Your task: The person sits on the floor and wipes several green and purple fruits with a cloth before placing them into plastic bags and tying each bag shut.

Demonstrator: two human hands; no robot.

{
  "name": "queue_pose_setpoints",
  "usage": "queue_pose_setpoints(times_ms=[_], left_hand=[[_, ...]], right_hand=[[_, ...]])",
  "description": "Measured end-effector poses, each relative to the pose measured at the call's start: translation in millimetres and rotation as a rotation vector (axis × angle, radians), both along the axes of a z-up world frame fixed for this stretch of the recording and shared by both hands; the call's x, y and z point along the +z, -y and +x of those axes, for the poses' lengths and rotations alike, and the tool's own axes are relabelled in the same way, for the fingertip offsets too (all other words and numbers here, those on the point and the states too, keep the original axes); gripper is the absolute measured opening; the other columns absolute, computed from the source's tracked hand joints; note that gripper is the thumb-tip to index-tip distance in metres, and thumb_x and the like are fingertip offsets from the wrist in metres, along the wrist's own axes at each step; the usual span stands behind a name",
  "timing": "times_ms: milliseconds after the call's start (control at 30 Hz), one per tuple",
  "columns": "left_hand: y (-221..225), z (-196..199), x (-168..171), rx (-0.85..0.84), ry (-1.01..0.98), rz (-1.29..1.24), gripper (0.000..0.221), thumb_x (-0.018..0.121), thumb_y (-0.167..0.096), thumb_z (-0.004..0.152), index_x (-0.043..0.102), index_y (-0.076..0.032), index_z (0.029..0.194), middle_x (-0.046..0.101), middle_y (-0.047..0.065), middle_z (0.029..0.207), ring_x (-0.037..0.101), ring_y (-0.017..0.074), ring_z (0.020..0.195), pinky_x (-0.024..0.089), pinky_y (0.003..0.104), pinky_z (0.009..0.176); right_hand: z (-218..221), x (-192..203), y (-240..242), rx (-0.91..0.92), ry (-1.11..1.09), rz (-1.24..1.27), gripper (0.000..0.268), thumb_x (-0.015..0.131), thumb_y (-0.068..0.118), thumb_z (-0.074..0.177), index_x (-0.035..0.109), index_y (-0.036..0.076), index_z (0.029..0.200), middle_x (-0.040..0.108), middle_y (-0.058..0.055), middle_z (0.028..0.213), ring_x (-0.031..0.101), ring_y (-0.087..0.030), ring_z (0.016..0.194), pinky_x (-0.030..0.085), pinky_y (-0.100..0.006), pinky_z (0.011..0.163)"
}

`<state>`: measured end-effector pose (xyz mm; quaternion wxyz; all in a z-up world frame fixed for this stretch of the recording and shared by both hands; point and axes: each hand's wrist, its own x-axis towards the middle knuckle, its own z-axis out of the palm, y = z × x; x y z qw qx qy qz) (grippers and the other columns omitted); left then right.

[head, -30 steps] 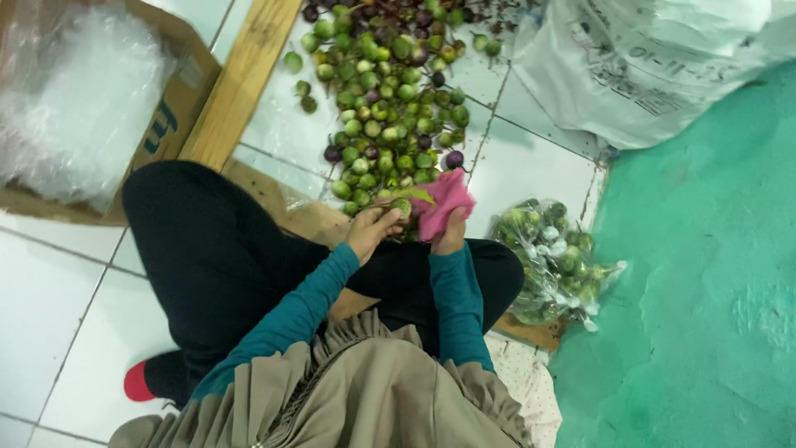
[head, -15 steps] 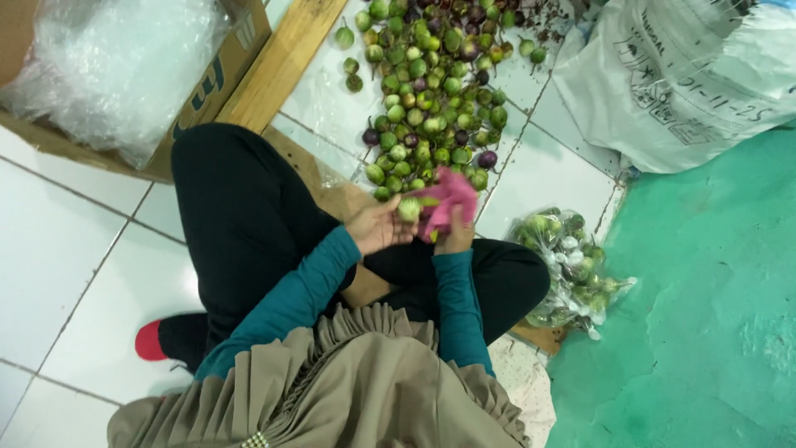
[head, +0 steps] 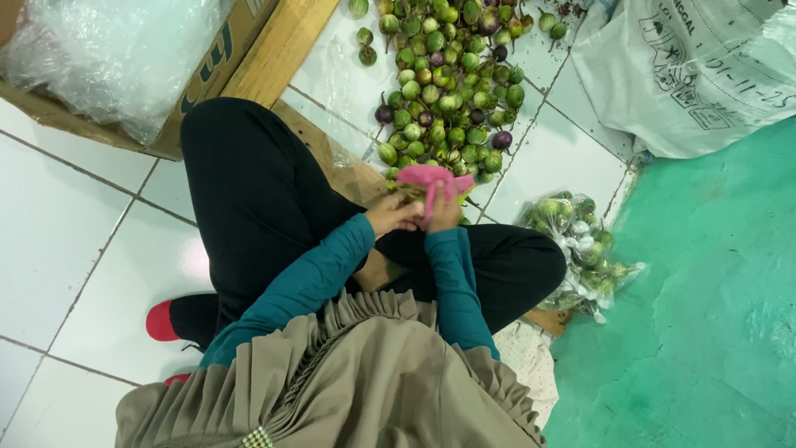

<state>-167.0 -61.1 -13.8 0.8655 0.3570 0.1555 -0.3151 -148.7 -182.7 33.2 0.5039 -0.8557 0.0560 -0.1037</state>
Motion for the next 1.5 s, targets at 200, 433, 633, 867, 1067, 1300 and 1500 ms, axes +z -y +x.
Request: queue_pose_setpoints(times_ms=[200,433,633,867,1067,1300,1500], left_hand=[[-18,13,-23,0.102,0.249,0.349,0.073,0.091,-0.031,0.091,0.051,0.007,0.139,0.058,0.02,0.123,0.075,0.0269,0.097,0.068,0.041,0.093],[-14,2,-18,0.004,0.416,0.885,0.063,0.093,-0.043,0.075,0.066,-0.005,0.116,0.069,0.018,0.104,0.069,0.0353,0.1,0.059,0.05,0.09],[-17,10,17,0.017,0.268,0.704,0.065,0.093,-0.035,0.079,0.062,-0.004,0.128,0.069,0.01,0.1,0.072,0.0206,0.083,0.064,0.035,0.081],[-19,10,4,0.012,0.228,0.615,0.081,0.093,-0.031,0.084,0.047,0.001,0.142,0.061,0.027,0.131,0.069,0.0359,0.115,0.063,0.045,0.098],[-27,9,18,-0.027,0.258,0.537,0.075,0.091,-0.032,0.087,0.048,0.002,0.138,0.063,0.023,0.134,0.066,0.0333,0.121,0.06,0.044,0.103],[-21,9,17,0.098,0.26,0.539,0.074,0.096,-0.027,0.083,0.053,-0.005,0.139,0.062,0.023,0.136,0.065,0.0346,0.121,0.06,0.041,0.101],[-16,6,9,0.138,0.267,0.516,0.065,0.087,-0.01,0.088,0.049,0.001,0.14,0.058,0.029,0.135,0.063,0.0393,0.121,0.059,0.046,0.1]], right_hand=[[7,14,11,-0.099,-0.2,0.79,0.073,0.062,0.069,0.1,0.058,0.013,0.147,0.064,-0.017,0.138,0.066,-0.036,0.121,0.052,-0.056,0.107],[8,24,-17,0.214,-0.113,0.309,0.06,0.077,-0.001,0.089,0.061,0.017,0.145,0.07,-0.017,0.122,0.066,-0.034,0.12,0.052,-0.049,0.106],[23,-32,5,-0.261,-0.189,0.78,0.054,0.087,0.017,0.089,0.063,0.009,0.137,0.07,-0.018,0.12,0.067,-0.031,0.112,0.055,-0.051,0.101],[11,-4,-5,-0.042,-0.354,0.795,0.063,0.091,0.001,0.08,0.064,0.01,0.136,0.067,-0.017,0.063,0.06,-0.028,0.038,0.06,-0.045,0.038],[15,-80,7,-0.17,-0.182,0.603,0.07,0.093,0.002,0.079,0.063,0.011,0.141,0.07,-0.02,0.127,0.065,-0.032,0.119,0.056,-0.05,0.098],[27,18,-5,-0.38,-0.248,0.958,0.052,0.088,0.024,0.091,0.064,0.011,0.134,0.075,-0.014,0.115,0.075,-0.032,0.096,0.064,-0.05,0.084],[16,-2,-14,-0.113,-0.357,0.71,0.042,0.093,0.008,0.079,0.07,0.005,0.113,0.071,-0.012,0.075,0.063,-0.02,0.048,0.057,-0.033,0.048]])
